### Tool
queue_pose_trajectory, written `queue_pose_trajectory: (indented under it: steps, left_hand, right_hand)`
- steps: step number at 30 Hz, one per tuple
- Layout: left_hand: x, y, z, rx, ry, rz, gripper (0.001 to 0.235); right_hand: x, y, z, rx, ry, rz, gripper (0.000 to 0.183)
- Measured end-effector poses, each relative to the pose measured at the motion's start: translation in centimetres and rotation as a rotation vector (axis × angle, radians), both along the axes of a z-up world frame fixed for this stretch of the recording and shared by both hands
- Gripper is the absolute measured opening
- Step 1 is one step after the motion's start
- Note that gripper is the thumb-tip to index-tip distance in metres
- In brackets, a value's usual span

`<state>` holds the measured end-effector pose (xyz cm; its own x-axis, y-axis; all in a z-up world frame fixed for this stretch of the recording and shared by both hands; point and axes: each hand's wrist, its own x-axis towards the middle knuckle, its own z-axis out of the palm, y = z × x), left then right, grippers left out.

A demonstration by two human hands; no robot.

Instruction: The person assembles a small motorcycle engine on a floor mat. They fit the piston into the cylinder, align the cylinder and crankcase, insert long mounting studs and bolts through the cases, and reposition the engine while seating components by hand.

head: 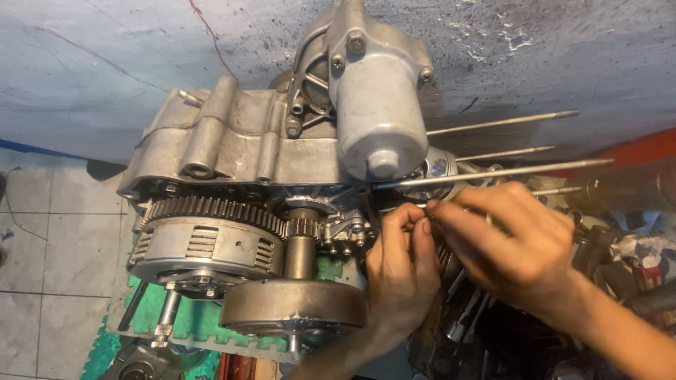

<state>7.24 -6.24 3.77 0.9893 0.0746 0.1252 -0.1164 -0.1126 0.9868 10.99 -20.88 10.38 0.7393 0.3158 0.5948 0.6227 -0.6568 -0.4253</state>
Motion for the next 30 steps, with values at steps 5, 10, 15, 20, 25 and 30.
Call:
queue_pose_trajectory:
  steps: [5,10,15,20,25,30]
  left_hand:
    - [0.3,0.3,-0.1,0.275,-0.315,-0.01,0.013]
    - [0.1,0.3,-0.4,0.251,-0.218,0.051,0.022]
    - [0.3,1.0,-0.6,0.296,-0.24,0.127,0.022]
    - [0.5,1.2,0.9,-0.309,0.27,-0.011,0.015]
    - [0.5,0.8,1.4,-0.308,0.292,-0.011,0.014]
    - [0.9,0.5,1.0,-0.043,-0.015,0.052,0.012]
  right_hand:
    - [0.1,-0.1,2.3,-0.346,-0.085,0.081,0.028]
    - [-0.9,0.7,-0.2,-0.04,0.149,-0.078,0.013]
    - [-1.6,1.8,-2.6,0.338,0.529,-0.277,0.008]
    - [-1.5,2.7,-2.6,0.67,0.776,-0.229,0.008]
    - [-1.8,2.1,-2.5,0.476,0.66,-0.227,0.008]
    - [-0.2,1.3,-0.2,0.088,0.328,-0.083,0.014]
